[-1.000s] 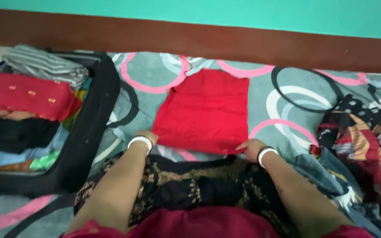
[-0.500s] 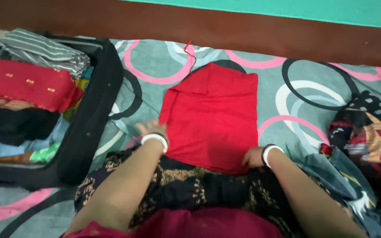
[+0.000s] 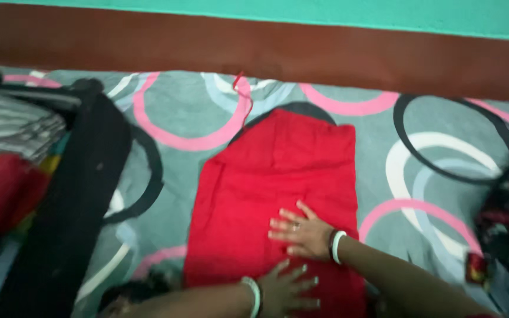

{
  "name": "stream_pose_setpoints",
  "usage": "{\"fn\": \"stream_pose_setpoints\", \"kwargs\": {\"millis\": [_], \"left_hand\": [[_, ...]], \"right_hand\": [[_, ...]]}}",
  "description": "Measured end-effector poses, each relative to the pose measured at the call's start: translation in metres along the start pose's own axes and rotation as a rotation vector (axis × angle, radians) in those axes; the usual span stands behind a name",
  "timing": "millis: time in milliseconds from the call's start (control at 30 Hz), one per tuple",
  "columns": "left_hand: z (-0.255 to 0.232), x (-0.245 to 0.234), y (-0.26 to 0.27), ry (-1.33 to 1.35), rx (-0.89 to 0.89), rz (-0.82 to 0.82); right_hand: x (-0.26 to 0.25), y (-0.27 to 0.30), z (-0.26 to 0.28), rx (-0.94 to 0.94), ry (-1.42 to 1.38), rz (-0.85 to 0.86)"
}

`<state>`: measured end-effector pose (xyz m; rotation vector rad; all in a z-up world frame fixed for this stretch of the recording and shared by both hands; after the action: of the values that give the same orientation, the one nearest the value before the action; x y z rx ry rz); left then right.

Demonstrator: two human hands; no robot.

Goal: The person folds a red patterned cloth and a plain red cloth on a patterned floor mat, smoothing them out before rolling or folding them into compact bundles. The folded items are then placed into an open black suitcase. Finally, the person picks up a red and yellow patterned cloth and begins to unfold it.

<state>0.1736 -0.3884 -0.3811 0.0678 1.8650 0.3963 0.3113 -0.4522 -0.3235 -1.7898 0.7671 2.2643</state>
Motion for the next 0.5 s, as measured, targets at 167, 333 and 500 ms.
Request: {"fn": "stream_pose_setpoints", "kwargs": {"millis": [167, 333, 500], "left_hand": [[0.05, 0.018, -0.01, -0.048, -0.003, -0.121], [0.102, -0.015, 0.002, 0.071, -0.054, -0.18], [0.055, -0.029, 0.03, 0.382, -0.088, -0.361]], "right_hand": [[-0.034, -0.029, -0.218, 0.535, -0.039, -0.042], [-0.076, -0.031, -0.265, 0.892, -0.074, 0.103], [-0.097, -0.029, -0.179, 0.95, 0.023, -0.129]]}}
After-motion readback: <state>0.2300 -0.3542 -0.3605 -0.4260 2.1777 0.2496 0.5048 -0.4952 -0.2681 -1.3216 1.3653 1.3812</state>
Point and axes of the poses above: each hand's wrist, its own y-axis away from the middle knuckle, its own x-axis out of the palm, z = x × y, the point moved 7 cm from there along -y, towards the middle knuckle, and after that the axes turned 5 degrees about z, right-handed, at the moved point
